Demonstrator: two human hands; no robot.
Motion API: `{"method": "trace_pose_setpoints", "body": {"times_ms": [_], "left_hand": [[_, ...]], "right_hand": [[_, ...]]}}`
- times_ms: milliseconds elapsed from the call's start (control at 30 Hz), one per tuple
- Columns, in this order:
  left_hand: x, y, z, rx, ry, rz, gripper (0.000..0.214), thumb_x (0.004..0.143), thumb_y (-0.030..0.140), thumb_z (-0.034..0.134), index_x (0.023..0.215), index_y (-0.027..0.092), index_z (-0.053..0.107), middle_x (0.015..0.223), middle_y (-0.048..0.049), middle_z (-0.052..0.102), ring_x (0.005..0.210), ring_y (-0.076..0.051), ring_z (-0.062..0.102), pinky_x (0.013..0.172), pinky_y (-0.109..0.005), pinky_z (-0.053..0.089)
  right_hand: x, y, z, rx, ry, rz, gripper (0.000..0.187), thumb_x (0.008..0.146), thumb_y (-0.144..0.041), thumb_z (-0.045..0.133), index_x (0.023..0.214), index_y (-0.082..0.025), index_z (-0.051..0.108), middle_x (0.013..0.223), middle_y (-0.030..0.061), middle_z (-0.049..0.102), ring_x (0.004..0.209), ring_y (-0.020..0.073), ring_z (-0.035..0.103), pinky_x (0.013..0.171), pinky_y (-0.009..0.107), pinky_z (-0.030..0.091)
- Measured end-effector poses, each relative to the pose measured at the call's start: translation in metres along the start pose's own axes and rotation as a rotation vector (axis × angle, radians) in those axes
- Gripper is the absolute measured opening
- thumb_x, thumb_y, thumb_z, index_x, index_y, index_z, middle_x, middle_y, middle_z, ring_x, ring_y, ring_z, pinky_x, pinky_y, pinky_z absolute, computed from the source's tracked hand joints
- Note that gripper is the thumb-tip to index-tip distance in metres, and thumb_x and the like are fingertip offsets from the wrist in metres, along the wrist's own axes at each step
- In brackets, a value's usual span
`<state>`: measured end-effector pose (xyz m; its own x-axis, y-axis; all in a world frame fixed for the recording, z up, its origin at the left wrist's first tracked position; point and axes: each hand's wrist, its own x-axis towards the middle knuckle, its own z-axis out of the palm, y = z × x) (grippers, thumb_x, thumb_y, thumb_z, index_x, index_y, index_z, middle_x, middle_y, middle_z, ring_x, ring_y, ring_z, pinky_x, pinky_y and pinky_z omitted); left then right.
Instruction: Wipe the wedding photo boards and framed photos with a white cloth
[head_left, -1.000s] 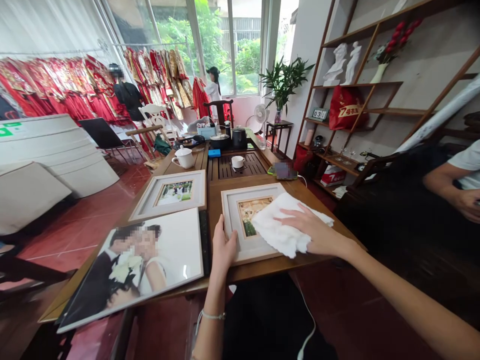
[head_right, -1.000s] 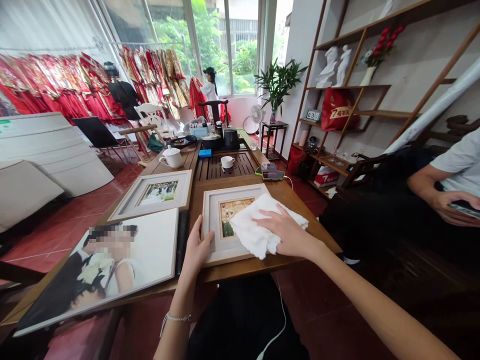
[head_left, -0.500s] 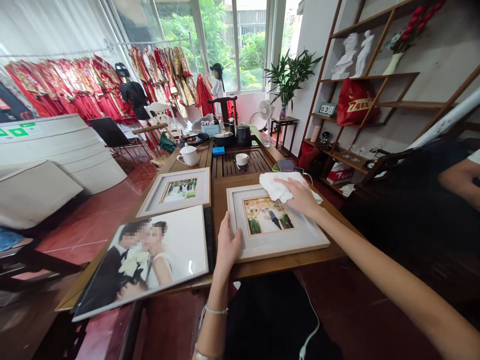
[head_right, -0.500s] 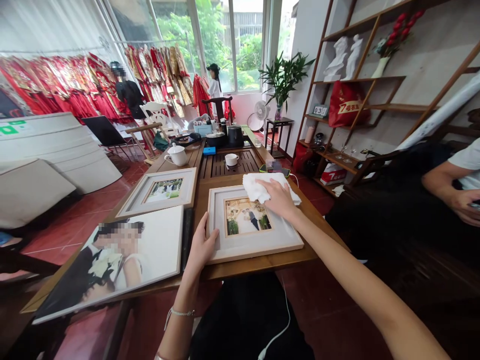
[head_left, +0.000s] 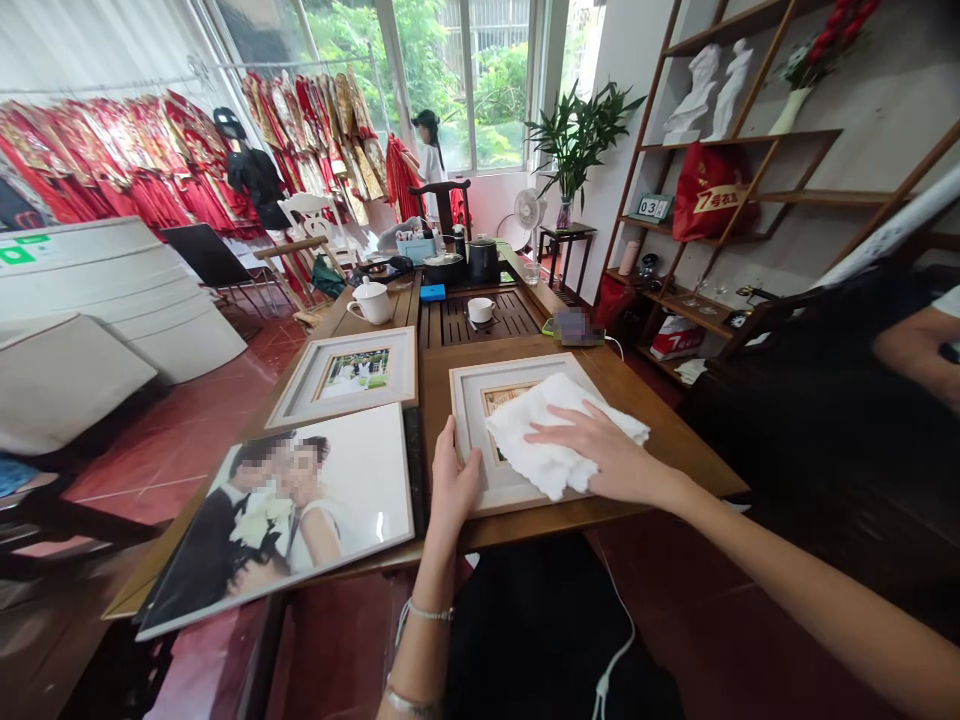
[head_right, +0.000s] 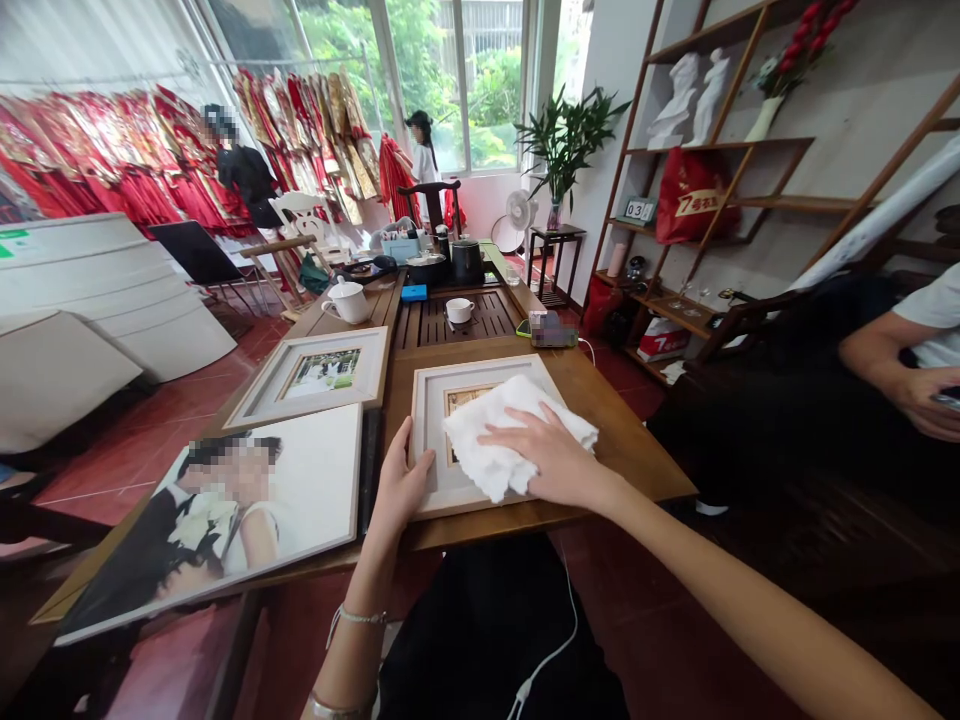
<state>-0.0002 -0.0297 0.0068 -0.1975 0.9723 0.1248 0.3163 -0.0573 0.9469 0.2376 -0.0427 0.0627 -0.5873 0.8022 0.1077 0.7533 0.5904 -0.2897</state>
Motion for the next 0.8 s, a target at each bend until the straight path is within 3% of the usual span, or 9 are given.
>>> {"method": "trace_pose_setpoints", "body": {"times_ms": [200,333,433,667,800], "left_hand": [[0.002,-0.001,0.001,0.012,0.001,0.007,0.062,0.078,0.013,0.057,0.140,0.014,0.045,0.148,-0.0145,0.046,0.142,-0.026,0.036,0.121,-0.042,0.022],[0.002,-0.001,0.001,0.010,-0.013,0.028,0.062,0.078,0.013,0.057,0.139,0.016,0.045,0.149,-0.0132,0.045,0.142,-0.025,0.035,0.121,-0.040,0.020],[0.001,-0.001,-0.001,0.007,-0.030,0.038,0.063,0.078,0.013,0.057,0.140,0.016,0.044,0.149,-0.0134,0.044,0.143,-0.025,0.034,0.121,-0.040,0.020],[-0.001,0.001,-0.003,0.014,-0.047,0.030,0.063,0.080,0.014,0.056,0.141,0.015,0.042,0.151,-0.0140,0.042,0.143,-0.026,0.033,0.121,-0.042,0.022],[-0.001,0.003,-0.002,0.024,-0.028,0.032,0.062,0.080,0.013,0.056,0.141,0.012,0.043,0.150,-0.0168,0.043,0.142,-0.028,0.035,0.120,-0.044,0.023]], "right_hand": [[-0.055,-0.015,-0.013,0.118,-0.012,-0.004,0.077,0.067,-0.009,0.050,0.141,-0.033,0.049,0.144,0.0013,0.051,0.138,0.0281,0.038,0.114,0.056,0.024],[-0.064,-0.012,-0.010,0.059,0.032,0.006,0.074,0.068,-0.010,0.052,0.138,-0.034,0.051,0.140,0.0011,0.055,0.139,0.0316,0.036,0.114,0.065,0.013],[-0.056,-0.004,-0.003,-0.017,0.081,0.050,0.074,0.070,-0.009,0.049,0.138,-0.035,0.049,0.141,0.0016,0.055,0.139,0.0326,0.034,0.109,0.074,0.004],[-0.007,0.027,0.001,-0.146,0.137,0.095,0.079,0.063,-0.006,0.049,0.138,-0.033,0.048,0.147,0.0049,0.047,0.140,0.0324,0.030,0.105,0.077,0.007],[0.023,0.038,-0.007,-0.146,0.069,0.119,0.064,0.078,-0.029,0.058,0.141,-0.032,0.047,0.153,0.0080,0.039,0.142,0.0361,0.024,0.106,0.074,0.013]]}}
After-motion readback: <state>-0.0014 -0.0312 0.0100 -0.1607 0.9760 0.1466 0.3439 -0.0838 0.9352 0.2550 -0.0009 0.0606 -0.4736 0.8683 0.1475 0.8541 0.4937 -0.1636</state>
